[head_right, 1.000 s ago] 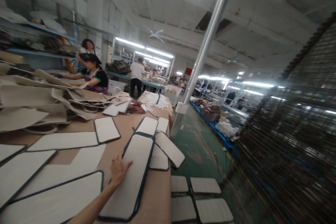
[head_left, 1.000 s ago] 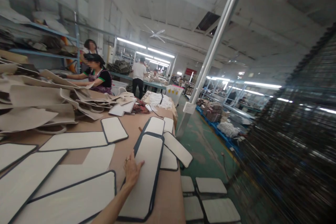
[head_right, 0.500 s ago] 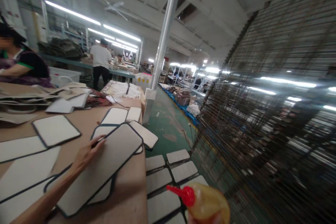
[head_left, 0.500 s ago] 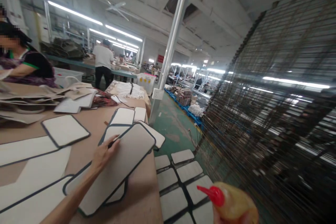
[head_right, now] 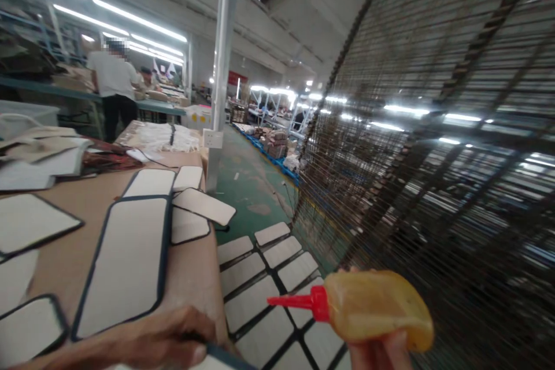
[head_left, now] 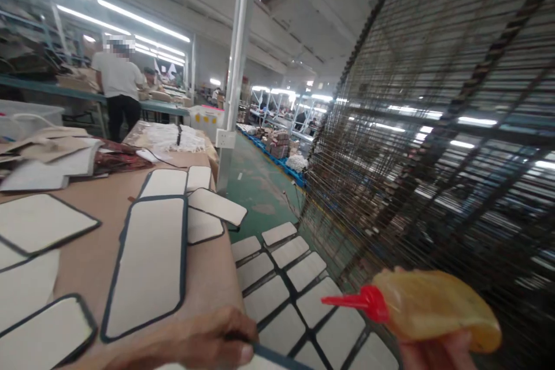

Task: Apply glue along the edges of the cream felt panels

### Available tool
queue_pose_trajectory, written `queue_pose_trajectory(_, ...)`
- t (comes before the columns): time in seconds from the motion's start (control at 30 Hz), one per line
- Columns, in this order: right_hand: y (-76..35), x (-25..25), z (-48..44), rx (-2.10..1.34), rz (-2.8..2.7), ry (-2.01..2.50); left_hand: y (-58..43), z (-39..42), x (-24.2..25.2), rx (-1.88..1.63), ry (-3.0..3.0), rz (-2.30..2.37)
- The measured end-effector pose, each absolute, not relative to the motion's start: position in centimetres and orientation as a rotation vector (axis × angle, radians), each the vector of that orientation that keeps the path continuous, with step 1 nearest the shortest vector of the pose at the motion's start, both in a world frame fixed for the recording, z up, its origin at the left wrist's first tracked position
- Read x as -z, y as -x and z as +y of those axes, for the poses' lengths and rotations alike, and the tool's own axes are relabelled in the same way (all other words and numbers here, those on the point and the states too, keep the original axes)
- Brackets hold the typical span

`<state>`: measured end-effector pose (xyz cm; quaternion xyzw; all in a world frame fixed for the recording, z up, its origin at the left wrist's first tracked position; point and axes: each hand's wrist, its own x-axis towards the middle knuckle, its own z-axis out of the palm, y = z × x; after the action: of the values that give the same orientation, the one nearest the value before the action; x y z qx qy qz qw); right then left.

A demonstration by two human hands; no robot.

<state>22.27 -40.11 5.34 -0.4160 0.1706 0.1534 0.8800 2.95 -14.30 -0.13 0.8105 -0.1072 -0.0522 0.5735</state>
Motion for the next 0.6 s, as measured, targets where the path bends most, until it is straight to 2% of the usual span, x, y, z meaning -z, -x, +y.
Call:
queue_pose_trajectory(0.07, -22.5, -5.1, -41.5, -0.317, 0.189, 0.903, -3.2, -14.7, -0.8, 0.198, -1.788, -0.242)
queue_pose_trajectory(0.2, -21.4, -5.9, -42.6, -0.073, -0.095, 0.969, -4.2, -16.0, -2.3, 0.159, -1.717, -0.258)
queue_pose_trajectory(0.37, -19.3, -8.5, -42.6, -0.055, -0.555, 1.051, -7.9, -16.1, -5.7, 0.035, -1.945, -0.34)
queue_pose_trajectory(0.6, -19.8, -8.5, -43.9, -0.009, -0.718, 1.136, -11.5, -14.3, -11.2, 0.119, -2.073, -0.52)
